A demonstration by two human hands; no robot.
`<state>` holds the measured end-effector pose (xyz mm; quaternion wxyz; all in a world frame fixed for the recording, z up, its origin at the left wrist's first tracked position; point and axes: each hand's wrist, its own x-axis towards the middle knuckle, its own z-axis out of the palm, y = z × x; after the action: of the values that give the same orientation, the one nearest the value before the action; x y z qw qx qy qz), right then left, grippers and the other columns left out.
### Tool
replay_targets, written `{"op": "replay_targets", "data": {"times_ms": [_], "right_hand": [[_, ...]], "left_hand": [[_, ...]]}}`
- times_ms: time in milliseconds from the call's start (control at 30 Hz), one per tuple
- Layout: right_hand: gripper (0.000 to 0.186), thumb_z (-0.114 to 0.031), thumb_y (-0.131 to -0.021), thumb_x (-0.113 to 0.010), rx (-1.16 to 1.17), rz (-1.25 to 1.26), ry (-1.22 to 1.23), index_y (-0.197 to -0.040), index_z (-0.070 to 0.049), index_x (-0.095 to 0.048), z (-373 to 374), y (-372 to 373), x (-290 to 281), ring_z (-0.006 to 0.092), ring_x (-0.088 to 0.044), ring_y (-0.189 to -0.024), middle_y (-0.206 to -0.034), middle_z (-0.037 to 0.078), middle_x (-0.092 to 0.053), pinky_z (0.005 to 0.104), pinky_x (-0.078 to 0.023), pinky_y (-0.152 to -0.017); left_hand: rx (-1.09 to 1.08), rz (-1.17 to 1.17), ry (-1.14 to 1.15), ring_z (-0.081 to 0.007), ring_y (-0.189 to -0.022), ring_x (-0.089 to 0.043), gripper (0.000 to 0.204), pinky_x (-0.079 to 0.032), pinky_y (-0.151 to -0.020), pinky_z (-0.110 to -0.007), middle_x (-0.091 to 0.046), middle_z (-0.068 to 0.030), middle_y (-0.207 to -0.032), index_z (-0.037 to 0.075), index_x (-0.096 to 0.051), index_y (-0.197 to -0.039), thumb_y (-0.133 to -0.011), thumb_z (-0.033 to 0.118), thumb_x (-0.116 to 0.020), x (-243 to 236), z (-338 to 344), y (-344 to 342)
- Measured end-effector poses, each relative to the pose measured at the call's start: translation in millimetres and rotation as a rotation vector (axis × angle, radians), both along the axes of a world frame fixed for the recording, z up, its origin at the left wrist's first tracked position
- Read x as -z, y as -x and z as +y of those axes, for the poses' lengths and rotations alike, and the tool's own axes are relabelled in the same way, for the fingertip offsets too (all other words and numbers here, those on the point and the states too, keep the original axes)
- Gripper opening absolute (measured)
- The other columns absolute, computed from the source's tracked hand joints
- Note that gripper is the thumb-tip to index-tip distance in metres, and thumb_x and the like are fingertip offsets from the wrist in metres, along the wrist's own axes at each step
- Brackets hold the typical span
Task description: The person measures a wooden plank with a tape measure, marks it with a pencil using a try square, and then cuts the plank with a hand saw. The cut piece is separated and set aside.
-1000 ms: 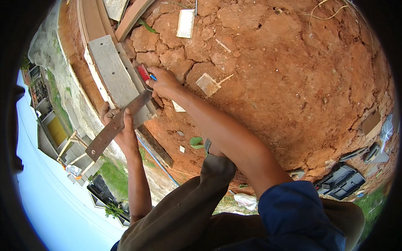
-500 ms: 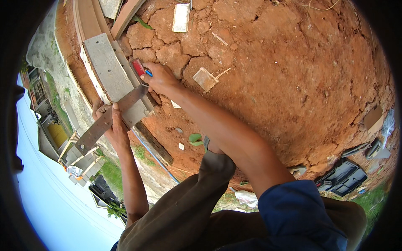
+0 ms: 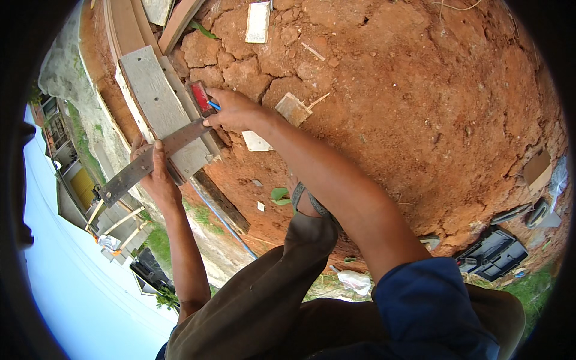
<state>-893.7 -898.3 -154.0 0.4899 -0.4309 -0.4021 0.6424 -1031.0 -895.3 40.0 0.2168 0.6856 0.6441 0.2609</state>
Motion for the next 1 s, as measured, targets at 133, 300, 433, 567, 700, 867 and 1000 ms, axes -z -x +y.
{"op": "replay_targets", "data": {"times_ms": [133,300,433,567,700,867,1000], "right_hand": [[0.092,-0.029,-0.079,-0.086,-0.009,-0.034,0.096,-0.154,0.000,-0.040,-3,2,-1,0.0358,-0.060,-0.130,-0.141,0.028,-0.059,0.0401,-0.046,-0.111],[0.089,-0.026,-0.084,-0.086,0.041,0.090,0.141,-0.158,-0.009,-0.039,-6,4,-8,0.0335,-0.057,-0.132,-0.142,0.023,-0.059,0.0405,-0.043,-0.113],[0.088,-0.023,-0.085,-0.085,0.111,0.192,0.114,-0.159,-0.011,-0.038,-5,3,-16,0.0334,-0.057,-0.131,-0.143,0.023,-0.058,0.0414,-0.043,-0.113],[0.084,-0.014,-0.090,-0.079,0.034,0.138,0.137,-0.161,-0.011,-0.034,-4,-5,-20,0.0262,-0.068,-0.109,-0.144,0.022,-0.057,0.0400,-0.046,-0.109],[0.087,-0.008,-0.093,-0.074,-0.124,0.300,0.235,-0.164,-0.012,-0.025,-3,-14,-22,0.0177,-0.072,-0.083,-0.140,0.021,-0.061,0.0360,-0.053,-0.094],[0.089,-0.009,-0.094,-0.073,-0.140,0.330,0.230,-0.165,-0.012,-0.020,-3,-24,-29,0.0165,-0.070,-0.076,-0.135,0.021,-0.064,0.0342,-0.057,-0.074],[0.091,-0.011,-0.092,-0.076,-0.175,0.290,0.225,-0.164,-0.011,-0.020,-5,-30,-34,0.0176,-0.070,-0.071,-0.137,0.026,-0.061,0.0360,-0.057,-0.073]], "left_hand": [[0.102,0.080,0.051,-0.0294,-0.133,-0.049,0.043,-0.034,-0.116,-0.045,-0.049,-0.0219,-0.146,-0.004,-0.062,-0.116,-0.095,0.031,-0.075,-7,2,10],[0.105,0.032,0.069,-0.0279,-0.135,-0.049,0.042,-0.038,-0.115,-0.044,-0.048,-0.0205,-0.149,-0.002,-0.060,-0.120,-0.096,0.030,-0.073,-10,-7,15],[0.072,0.002,0.031,-0.0242,-0.124,-0.055,0.042,-0.041,-0.110,-0.039,-0.054,-0.0197,-0.141,-0.004,-0.059,-0.125,-0.099,0.028,-0.069,-8,-9,6],[-0.026,0.039,0.069,-0.0206,-0.111,-0.060,0.049,-0.046,-0.102,-0.036,-0.062,-0.0146,-0.124,-0.002,-0.056,-0.139,-0.101,0.027,-0.068,-11,-10,-5],[-0.039,0.047,0.061,-0.0233,-0.114,-0.062,0.052,-0.048,-0.103,-0.039,-0.064,-0.0174,-0.126,-0.002,-0.056,-0.141,-0.102,0.030,-0.068,-13,-7,-8],[-0.010,0.094,0.020,-0.0212,-0.108,-0.064,0.049,-0.050,-0.096,-0.035,-0.065,-0.0179,-0.123,-0.004,-0.058,-0.138,-0.101,0.027,-0.068,-13,-1,-8],[-0.020,0.135,0.025,-0.0209,-0.104,-0.066,0.049,-0.051,-0.094,-0.035,-0.068,-0.0184,-0.117,-0.005,-0.059,-0.136,-0.101,0.028,-0.069,-15,-2,-9]]}}
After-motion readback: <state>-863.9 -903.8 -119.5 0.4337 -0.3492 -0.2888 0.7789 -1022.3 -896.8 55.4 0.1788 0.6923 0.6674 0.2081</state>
